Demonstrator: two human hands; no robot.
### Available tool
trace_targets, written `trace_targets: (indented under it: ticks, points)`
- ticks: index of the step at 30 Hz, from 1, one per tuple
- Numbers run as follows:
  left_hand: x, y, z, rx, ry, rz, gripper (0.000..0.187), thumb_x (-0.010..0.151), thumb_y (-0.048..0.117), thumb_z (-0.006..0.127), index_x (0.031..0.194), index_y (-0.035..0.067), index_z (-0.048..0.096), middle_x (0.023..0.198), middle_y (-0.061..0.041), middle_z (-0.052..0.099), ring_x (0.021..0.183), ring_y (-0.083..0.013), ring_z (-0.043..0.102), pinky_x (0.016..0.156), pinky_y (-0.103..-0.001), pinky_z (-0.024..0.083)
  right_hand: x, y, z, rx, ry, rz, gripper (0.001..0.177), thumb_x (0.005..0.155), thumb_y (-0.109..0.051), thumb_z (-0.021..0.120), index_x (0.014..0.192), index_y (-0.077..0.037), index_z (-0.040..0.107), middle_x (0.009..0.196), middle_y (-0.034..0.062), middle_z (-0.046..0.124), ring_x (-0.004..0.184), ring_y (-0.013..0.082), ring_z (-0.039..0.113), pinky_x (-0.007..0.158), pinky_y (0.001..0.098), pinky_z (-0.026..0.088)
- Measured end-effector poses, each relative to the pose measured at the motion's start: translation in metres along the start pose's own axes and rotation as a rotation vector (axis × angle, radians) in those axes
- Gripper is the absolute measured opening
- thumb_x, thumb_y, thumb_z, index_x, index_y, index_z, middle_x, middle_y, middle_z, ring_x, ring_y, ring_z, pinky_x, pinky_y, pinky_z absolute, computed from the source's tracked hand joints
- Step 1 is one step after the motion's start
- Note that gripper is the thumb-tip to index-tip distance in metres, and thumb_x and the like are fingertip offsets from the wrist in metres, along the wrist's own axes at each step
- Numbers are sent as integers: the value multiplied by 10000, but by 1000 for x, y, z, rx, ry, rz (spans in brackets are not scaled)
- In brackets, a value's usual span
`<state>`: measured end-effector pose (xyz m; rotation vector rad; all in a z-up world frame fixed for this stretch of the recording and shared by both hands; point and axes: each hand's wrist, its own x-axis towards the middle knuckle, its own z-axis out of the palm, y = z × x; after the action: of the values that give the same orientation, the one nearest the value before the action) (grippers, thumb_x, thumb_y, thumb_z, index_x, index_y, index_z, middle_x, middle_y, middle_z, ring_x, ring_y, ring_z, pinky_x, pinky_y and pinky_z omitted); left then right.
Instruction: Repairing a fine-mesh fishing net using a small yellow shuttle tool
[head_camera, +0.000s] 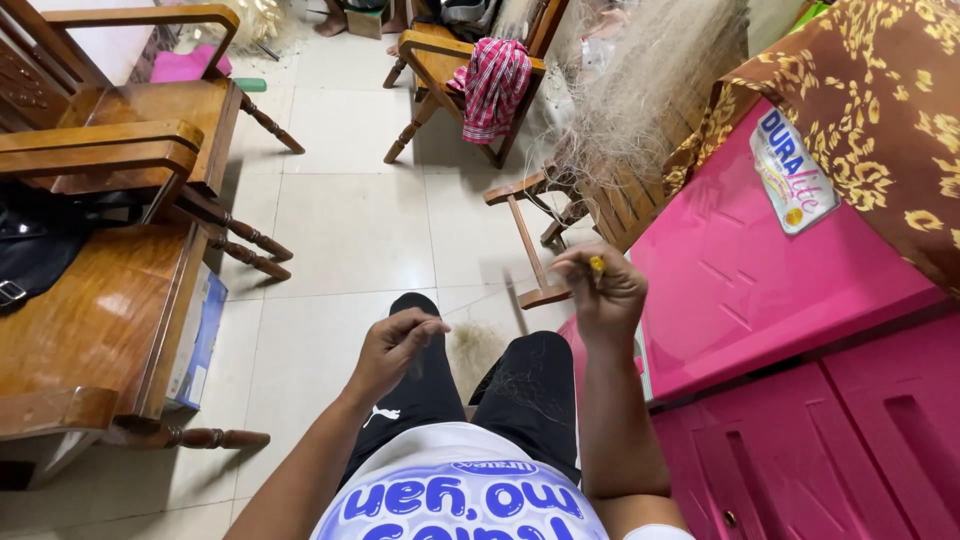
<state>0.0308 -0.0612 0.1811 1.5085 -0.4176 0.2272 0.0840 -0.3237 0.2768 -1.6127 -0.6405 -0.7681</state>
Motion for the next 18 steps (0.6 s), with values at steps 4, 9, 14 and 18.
trace_targets:
  ticks: [4, 9, 14, 18]
  points:
    - [-18, -76, -21, 65, 43, -127, 168, 985, 195, 701, 976, 113, 848, 906, -69, 712, 892, -173, 666, 876, -348, 508, 20, -7, -3, 49, 36, 8, 185, 957, -144, 776, 836, -16, 718, 679, 56, 595, 632, 93, 518, 658, 253, 473]
    - [-12, -118, -52, 633, -145, -348, 207, 933, 207, 724, 1054, 69, 820, 1124, -218, 736, 1056, -462, 702, 923, -557, 556, 34, -7, 8, 0, -5, 4, 122, 914, -124, 815, 839, -44, 762, 685, 75, 649, 643, 97, 547, 655, 272, 477]
    - [46, 12, -23, 578, 51, 90, 330, 995, 104, 645, 1314, 28, 680, 1236, -242, 665, 1151, -476, 658, 978, -553, 518, 32, -12, 17, 77, -237, 202, 47, 870, -18, 805, 839, 0, 774, 672, 104, 682, 634, 149, 606, 671, 299, 511]
    - [77, 66, 24, 187, -66, 125, 364, 961, 160, 734, 1316, 86, 703, 1227, -153, 728, 1212, -359, 672, 1024, -477, 518, 27, -7, 17, 179, -293, 284, 54, 871, -17, 804, 849, 18, 769, 698, 74, 676, 688, 101, 578, 707, 271, 511]
